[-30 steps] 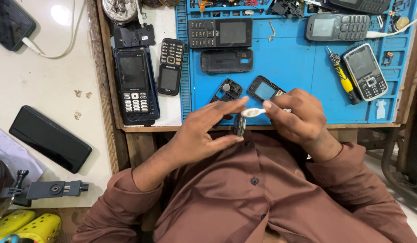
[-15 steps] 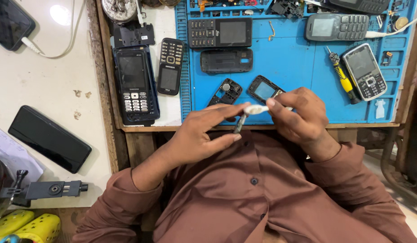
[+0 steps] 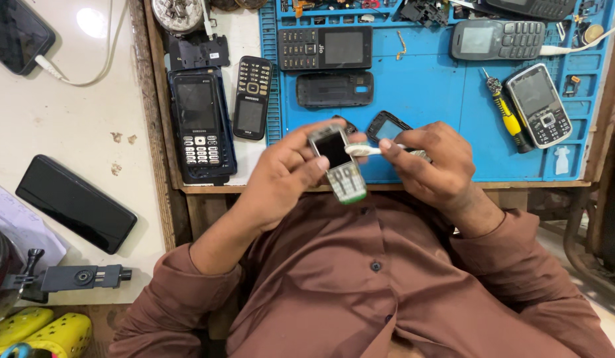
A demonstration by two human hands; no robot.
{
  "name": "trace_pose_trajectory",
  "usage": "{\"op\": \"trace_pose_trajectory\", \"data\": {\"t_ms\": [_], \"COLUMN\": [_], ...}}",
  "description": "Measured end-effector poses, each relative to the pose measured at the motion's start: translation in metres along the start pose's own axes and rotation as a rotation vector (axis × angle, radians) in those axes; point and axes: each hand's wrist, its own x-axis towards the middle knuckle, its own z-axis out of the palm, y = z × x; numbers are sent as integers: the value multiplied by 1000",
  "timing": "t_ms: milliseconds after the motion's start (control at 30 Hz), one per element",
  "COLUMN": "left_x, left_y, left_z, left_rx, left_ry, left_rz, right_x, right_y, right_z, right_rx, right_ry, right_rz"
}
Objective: The person uses a toothbrush to clean the exterior and internal components of a mobile phone. They remove the back cover and battery, brush the circuit board, and then reassemble the phone.
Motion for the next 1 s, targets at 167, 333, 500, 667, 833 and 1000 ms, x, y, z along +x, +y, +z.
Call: {"op": "trace_pose_trajectory", "data": {"t_ms": [167, 333, 500, 667, 833, 1000], "left_x": [3, 1, 1, 2, 3, 3], "left_y": [1, 2, 1, -1, -2, 1], "left_z": [-3, -3, -2, 2, 4, 4], "left_rx": [-34, -86, -96, -75, -83, -69], "left_ry": [167, 240, 222, 214, 222, 239], "left_rz": [142, 208, 230, 185, 170, 170], "right_x": [7, 10, 8, 11, 15, 18], "right_y": [-4, -6, -7, -8, -12, -11], "right_z": [-1, -1, 1, -1, -6, -5], "right_rx": [36, 41, -21, -51, 35, 74], "right_ry": [-73, -116, -82, -83, -163, -161], "right_rz": [-58, -93, -77, -18, -120, -138]}}
